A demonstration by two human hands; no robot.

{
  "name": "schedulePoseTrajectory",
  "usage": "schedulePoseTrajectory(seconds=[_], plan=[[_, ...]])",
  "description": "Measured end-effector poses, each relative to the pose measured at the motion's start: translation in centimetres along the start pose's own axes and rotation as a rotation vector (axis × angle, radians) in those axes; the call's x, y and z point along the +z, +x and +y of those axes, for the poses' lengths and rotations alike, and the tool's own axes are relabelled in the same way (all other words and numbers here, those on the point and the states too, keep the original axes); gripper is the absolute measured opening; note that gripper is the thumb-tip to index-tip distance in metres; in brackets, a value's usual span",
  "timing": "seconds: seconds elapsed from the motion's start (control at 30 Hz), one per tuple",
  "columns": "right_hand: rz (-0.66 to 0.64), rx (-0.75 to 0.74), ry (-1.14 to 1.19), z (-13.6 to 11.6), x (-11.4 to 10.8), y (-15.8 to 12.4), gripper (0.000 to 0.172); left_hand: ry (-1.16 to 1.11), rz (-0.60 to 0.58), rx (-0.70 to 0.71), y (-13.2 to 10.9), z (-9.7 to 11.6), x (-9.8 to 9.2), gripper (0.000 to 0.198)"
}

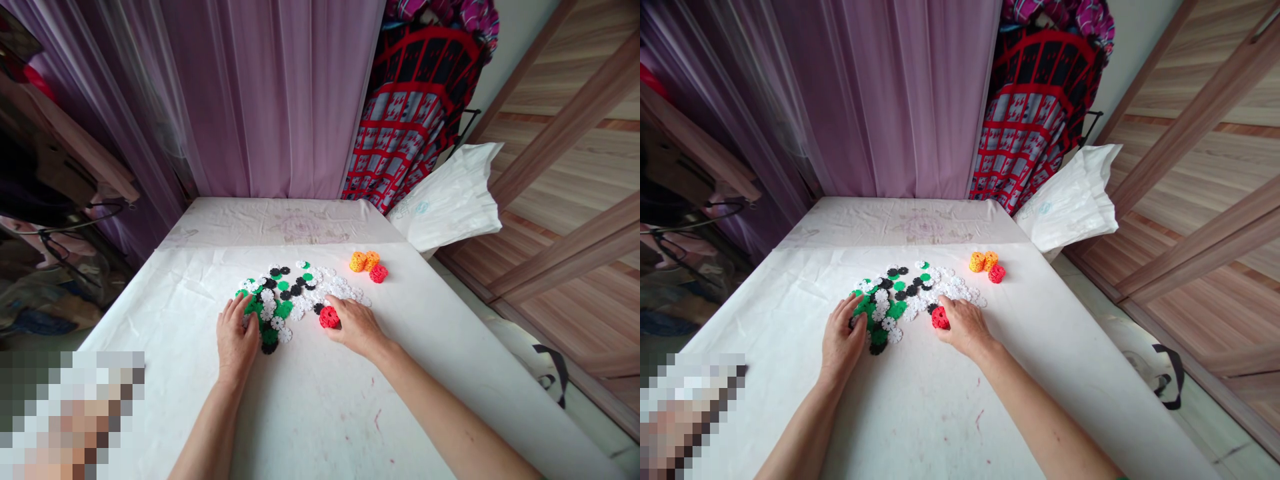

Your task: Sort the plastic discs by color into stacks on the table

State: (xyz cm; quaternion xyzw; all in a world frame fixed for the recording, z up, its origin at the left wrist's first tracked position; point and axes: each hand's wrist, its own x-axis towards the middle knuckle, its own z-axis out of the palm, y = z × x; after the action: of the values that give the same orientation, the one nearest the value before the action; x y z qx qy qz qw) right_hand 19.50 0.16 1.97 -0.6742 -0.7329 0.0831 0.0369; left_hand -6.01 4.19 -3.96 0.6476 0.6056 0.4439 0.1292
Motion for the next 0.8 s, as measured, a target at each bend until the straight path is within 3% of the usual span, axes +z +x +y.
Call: schedulePoseTrajectory(seconds=[0.27,0.53,0.8], plan=[[0.047,0.163,0.08,2.1,-1.0,0.4,0.052,0.01,-0.003,0.002,0.0,-0.2,0.1,0.037],[0.105,0.373,-0.039,6.8,-2.6,4.1,0.057,0.027,0.001,0.014,0.0,-0.4,0.2,0.039],[0.118,0.508,-0.066,7.2,-1.4,6.0,0.049,0.031,-0.007,0.018,0.0,-0.4,0.1,0.039]])
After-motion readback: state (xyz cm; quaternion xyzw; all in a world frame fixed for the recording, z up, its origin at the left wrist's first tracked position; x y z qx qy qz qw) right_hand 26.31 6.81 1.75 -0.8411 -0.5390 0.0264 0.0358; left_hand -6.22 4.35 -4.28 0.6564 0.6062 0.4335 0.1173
